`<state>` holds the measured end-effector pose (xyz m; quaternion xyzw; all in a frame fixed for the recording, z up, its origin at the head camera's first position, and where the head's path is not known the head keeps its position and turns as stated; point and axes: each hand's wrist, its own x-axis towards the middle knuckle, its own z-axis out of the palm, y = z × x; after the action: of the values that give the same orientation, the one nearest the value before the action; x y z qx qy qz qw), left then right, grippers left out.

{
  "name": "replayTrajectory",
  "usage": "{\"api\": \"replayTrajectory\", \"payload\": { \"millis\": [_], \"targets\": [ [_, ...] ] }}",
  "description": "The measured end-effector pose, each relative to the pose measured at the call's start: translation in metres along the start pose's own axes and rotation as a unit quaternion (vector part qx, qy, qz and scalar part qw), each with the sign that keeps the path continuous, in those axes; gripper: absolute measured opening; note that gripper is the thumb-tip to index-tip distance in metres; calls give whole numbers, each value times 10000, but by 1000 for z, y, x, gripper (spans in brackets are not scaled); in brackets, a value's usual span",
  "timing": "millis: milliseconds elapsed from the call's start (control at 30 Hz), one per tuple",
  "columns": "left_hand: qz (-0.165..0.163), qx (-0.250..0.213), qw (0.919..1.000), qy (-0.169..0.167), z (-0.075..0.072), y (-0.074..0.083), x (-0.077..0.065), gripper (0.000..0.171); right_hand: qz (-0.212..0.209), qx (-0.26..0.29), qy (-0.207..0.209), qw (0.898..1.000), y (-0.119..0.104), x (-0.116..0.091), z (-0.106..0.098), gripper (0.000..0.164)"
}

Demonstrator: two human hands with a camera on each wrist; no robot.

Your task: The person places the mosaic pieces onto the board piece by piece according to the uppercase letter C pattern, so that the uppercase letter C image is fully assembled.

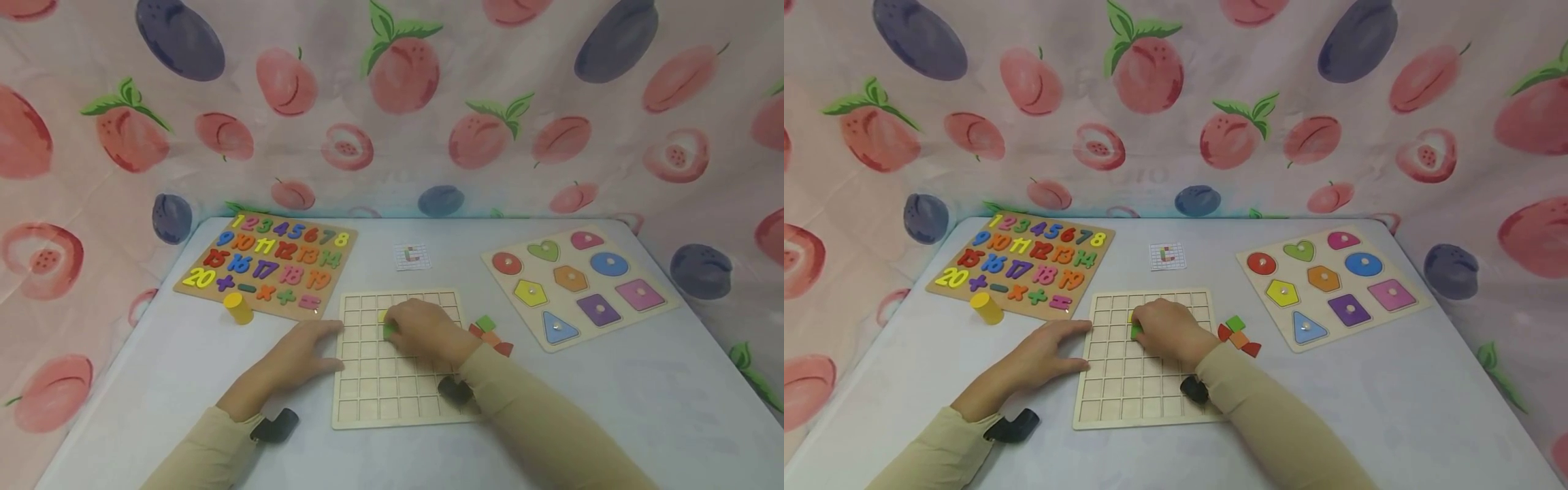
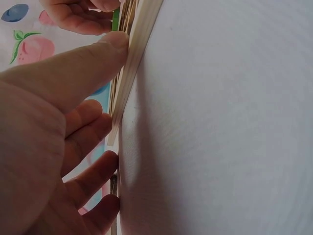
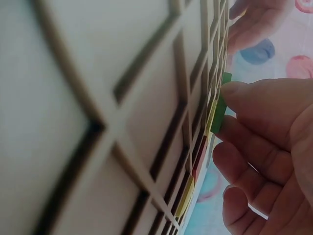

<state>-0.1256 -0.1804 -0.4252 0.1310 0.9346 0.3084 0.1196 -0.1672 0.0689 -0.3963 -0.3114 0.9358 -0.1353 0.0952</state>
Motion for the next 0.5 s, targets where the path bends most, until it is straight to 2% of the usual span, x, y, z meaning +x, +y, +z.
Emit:
{"api": "replayTrajectory", "payload": {
  "millis": [500],
  "targets": [
    [74,9,10000,-14,0,-1,0,64,96,1,4,10000,-2,6,3,15]
  ]
}}
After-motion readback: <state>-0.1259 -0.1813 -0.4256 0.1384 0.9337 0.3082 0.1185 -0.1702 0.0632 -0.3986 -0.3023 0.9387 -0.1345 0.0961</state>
